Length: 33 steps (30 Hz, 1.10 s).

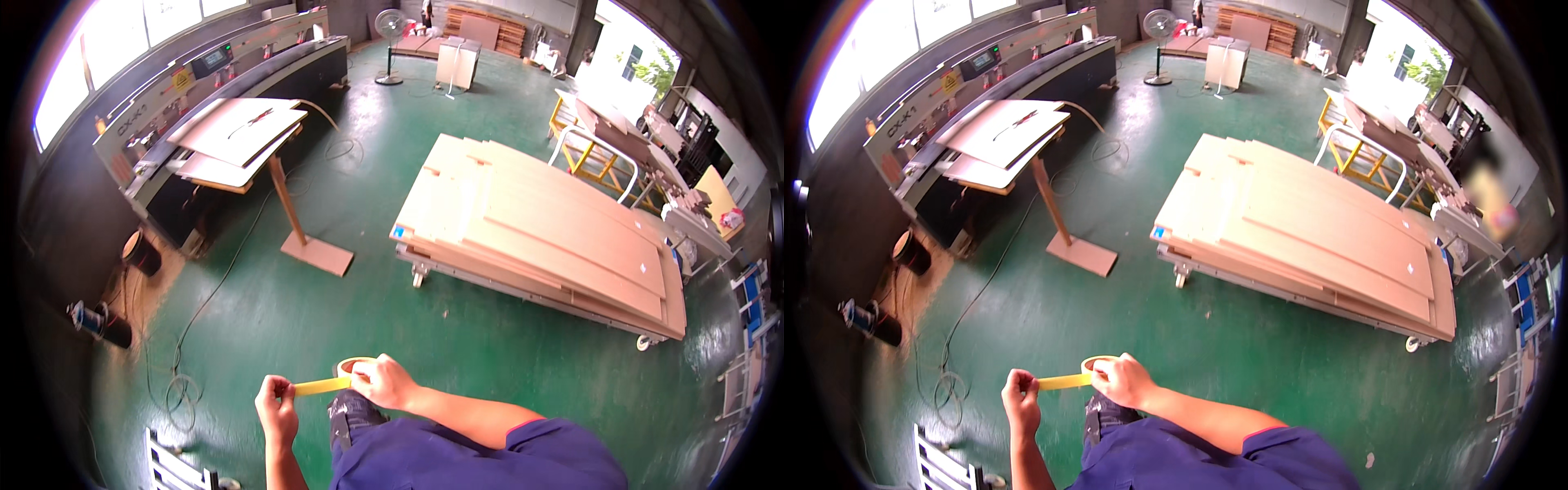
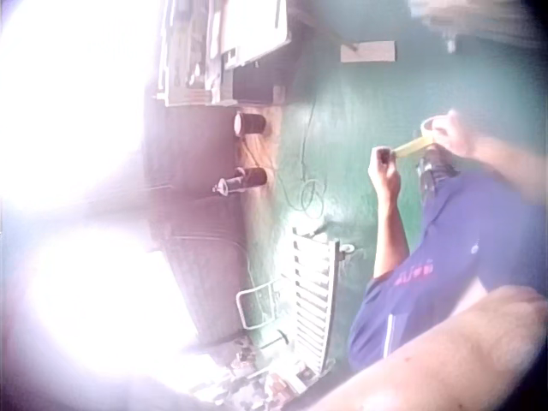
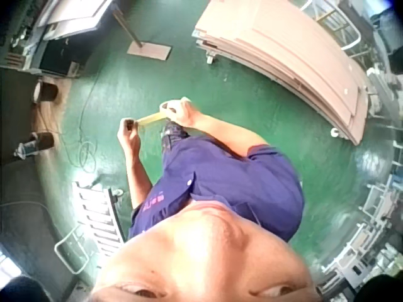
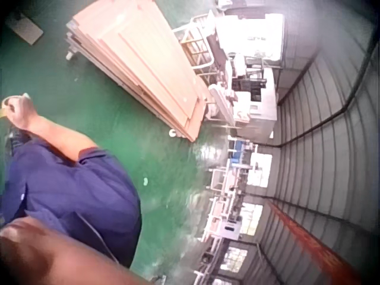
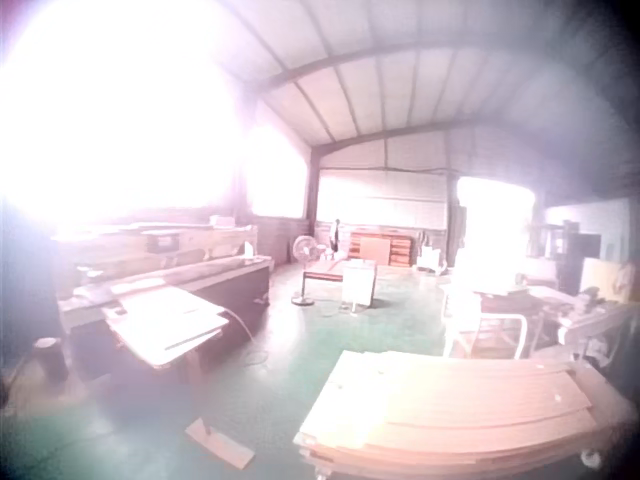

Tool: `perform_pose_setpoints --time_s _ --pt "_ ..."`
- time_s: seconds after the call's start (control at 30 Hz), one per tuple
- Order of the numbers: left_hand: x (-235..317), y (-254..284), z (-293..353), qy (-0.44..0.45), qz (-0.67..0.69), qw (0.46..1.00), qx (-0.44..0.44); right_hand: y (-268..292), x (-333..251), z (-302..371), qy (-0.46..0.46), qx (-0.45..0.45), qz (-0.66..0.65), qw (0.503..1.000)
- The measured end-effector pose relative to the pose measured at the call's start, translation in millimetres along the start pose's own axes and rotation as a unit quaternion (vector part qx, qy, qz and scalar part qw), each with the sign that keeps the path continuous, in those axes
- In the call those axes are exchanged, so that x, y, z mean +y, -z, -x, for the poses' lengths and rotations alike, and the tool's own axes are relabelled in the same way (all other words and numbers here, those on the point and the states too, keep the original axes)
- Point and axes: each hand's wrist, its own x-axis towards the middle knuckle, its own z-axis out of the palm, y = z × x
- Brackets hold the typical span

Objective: The person feeds a wooden board into an industrial woodworking machine, uses an air nozzle to spray the board and machine bed, and later applies a piece of yellow tape to a board.

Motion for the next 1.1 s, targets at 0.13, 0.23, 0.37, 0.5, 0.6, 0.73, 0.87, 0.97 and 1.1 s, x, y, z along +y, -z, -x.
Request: perform_pose_setpoints --time_s 0.13,0.23,0.37,0.5,0.6,0.73,0.87,0.97,1.1 --pt "-19 -42 -141 -0.003 0.023 0.999 -0.023 8 46 -127 0.002 0.082 -0.006 0.997" --pt "-30 -81 -248 -0.014 0.035 0.995 -0.090 35 71 -210 -0.062 0.112 -0.045 0.991" --pt "-7 -137 -393 -0.083 0.046 0.979 -0.182 88 95 -309 -0.059 0.240 0.023 0.969" --pt "37 -185 -519 -0.164 0.026 0.960 -0.227 145 109 -399 -0.074 0.312 0.015 0.947" --pt "52 -234 -608 -0.178 0.014 0.952 -0.248 177 149 -475 -0.095 0.334 0.010 0.938" --pt "60 -292 -712 -0.142 -0.003 0.959 -0.247 228 204 -581 -0.116 0.295 -0.037 0.948" --pt "87 -341 -818 -0.141 0.028 0.964 -0.225 303 234 -689 -0.097 0.278 -0.033 0.955" --pt "112 -369 -894 -0.127 0.037 0.974 -0.185 360 238 -772 -0.050 0.297 -0.021 0.954" --pt "131 -424 -992 -0.112 0.050 0.982 -0.144 421 270 -875 -0.023 0.300 -0.009 0.954"
